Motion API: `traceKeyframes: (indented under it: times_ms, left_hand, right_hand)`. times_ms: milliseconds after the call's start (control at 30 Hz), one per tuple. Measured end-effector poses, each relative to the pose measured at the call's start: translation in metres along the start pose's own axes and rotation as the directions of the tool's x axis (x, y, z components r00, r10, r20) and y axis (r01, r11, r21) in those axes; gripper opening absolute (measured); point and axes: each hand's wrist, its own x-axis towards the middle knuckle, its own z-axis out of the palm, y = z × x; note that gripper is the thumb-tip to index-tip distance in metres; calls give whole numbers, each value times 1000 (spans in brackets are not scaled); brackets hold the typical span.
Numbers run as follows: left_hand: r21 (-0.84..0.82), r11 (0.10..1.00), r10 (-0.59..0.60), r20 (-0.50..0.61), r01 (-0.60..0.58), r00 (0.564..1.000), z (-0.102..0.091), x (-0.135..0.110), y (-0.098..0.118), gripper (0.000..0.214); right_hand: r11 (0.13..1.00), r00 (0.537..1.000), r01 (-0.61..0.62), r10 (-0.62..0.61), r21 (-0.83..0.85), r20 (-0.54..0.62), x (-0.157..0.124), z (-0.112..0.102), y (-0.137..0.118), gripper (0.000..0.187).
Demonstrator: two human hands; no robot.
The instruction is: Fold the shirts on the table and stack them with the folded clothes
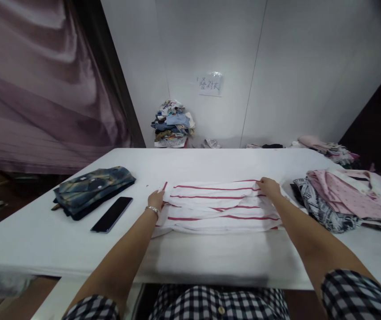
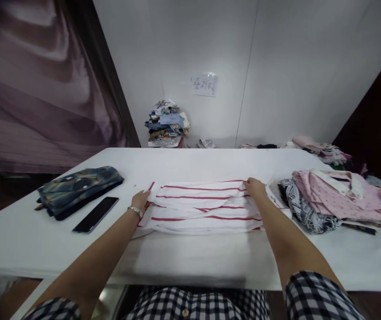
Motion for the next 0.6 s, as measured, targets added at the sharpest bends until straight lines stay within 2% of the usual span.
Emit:
traceKeyframes:
  times_ms: [133,233,300,367,433,500,533,600]
  left_hand:
    - [126,991,46,6,-47,999,-7,6,-4,27]
    - [282,941,190,8,-185,982,-16,11,-2,23]
    - [375,872,318,53,-314,947,-16,12,-1,24]
    - [431,765,458,158,-478,875,-8,8,-1,28]
    - [463,605,566,322,-648,759,7,3,-2,32]
    - [489,461,572,474,-740,669,22,-1,-6,35]
    - [522,395,540,533,-756,651,28,-2,-9,37]
    - [622,271,434,602,-734,670,35,0,-15,44]
  right_hand:
    - [998,999,19,-16,-62,51,-1,-2,-4,25]
    - [996,998,49,-46,-77,35,-3,-3,-8,31]
    - [989,992,122,-123,-80,-10,-10,-1,-18,35]
    - [956,957,285,-289,-70,-41,-20,6,-35,40]
    - [874,875,484,-484,-37,-16,-33,16,-55,46]
    - [791,789,612,-612,10,63,-44,27,-70,51]
    - [768,762,640,-638,24,111,-48,31,-73,53]
    - [783,768,622,-610,1,194,-50,36,-70,55]
